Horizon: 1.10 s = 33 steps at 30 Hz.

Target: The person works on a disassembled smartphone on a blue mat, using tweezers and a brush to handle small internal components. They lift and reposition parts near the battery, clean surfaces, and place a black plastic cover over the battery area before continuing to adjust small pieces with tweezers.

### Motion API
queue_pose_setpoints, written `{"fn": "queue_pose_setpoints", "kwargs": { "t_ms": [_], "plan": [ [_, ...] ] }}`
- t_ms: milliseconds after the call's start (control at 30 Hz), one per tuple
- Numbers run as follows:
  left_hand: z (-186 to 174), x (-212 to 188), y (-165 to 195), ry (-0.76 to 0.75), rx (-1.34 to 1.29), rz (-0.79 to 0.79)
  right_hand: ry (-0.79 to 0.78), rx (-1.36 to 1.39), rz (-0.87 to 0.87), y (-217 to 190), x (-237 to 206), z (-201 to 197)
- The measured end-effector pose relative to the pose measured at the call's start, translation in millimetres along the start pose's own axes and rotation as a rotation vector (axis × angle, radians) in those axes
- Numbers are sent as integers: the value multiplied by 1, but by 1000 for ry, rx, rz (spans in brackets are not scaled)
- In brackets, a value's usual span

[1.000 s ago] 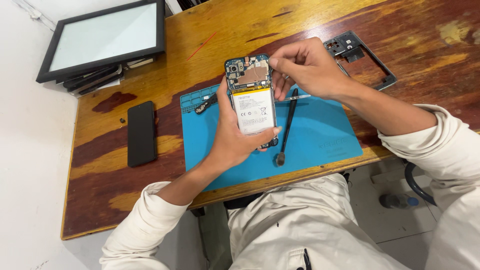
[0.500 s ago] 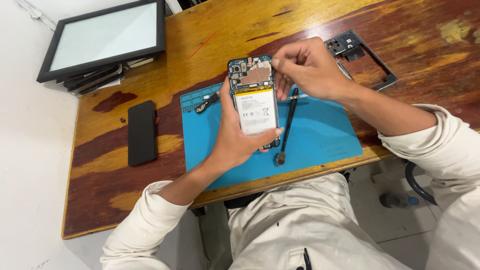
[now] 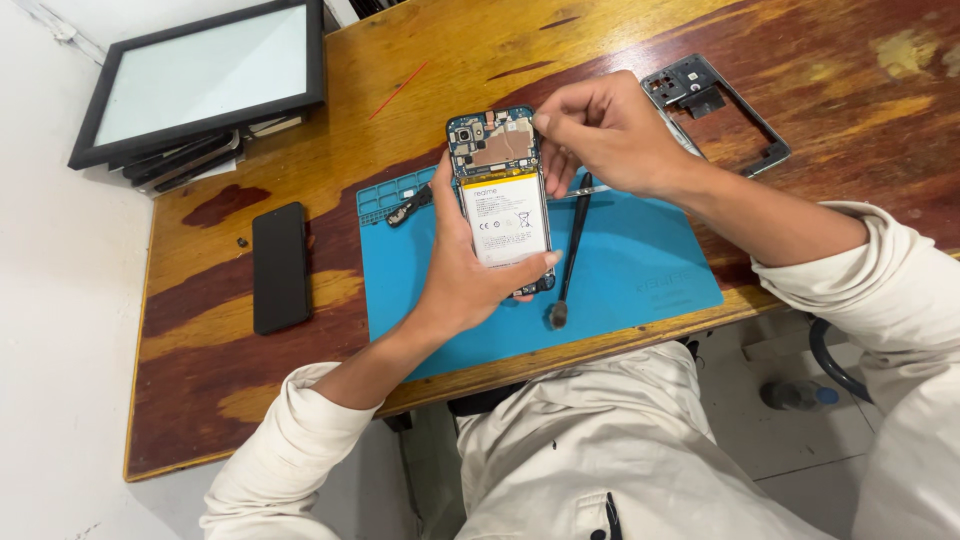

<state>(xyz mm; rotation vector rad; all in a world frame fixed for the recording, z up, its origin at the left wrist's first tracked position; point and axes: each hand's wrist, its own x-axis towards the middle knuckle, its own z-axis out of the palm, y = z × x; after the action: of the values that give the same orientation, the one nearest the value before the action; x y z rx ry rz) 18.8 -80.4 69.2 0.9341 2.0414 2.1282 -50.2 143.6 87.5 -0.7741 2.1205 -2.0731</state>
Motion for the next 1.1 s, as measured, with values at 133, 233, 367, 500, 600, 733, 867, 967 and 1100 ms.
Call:
{"fn": "queue_pose_setpoints", "kwargs": {
  "t_ms": [133,233,367,500,600,733,867,967,1100],
  "plan": [
    [-4,0,-3,6,44,32,9,72,48,-1,1,0],
    [-5,1,-5,16,47,38,10,38,81,-1,2,0],
    [-5,1,-5,27,50,34,-25,53,94,0,2,-1],
    [-5,2,-3,21,25,40,-31,34,85,-1,2,-1],
    [-4,2,-1,21,34,39,-35,42,79,-1,2,-1],
    [-4,3,3,58,-15,-78,-48,34,58,-2,1,-1],
    [-4,4,1,43,-2,-10,-54,14,41,-2,0,-1],
    [-4,5,-1,27,19,47,-52,45,38,-2,0,-1],
    [-5,5,-3,23,38,58,-50,50,42,-1,0,-2]
  ]
}}
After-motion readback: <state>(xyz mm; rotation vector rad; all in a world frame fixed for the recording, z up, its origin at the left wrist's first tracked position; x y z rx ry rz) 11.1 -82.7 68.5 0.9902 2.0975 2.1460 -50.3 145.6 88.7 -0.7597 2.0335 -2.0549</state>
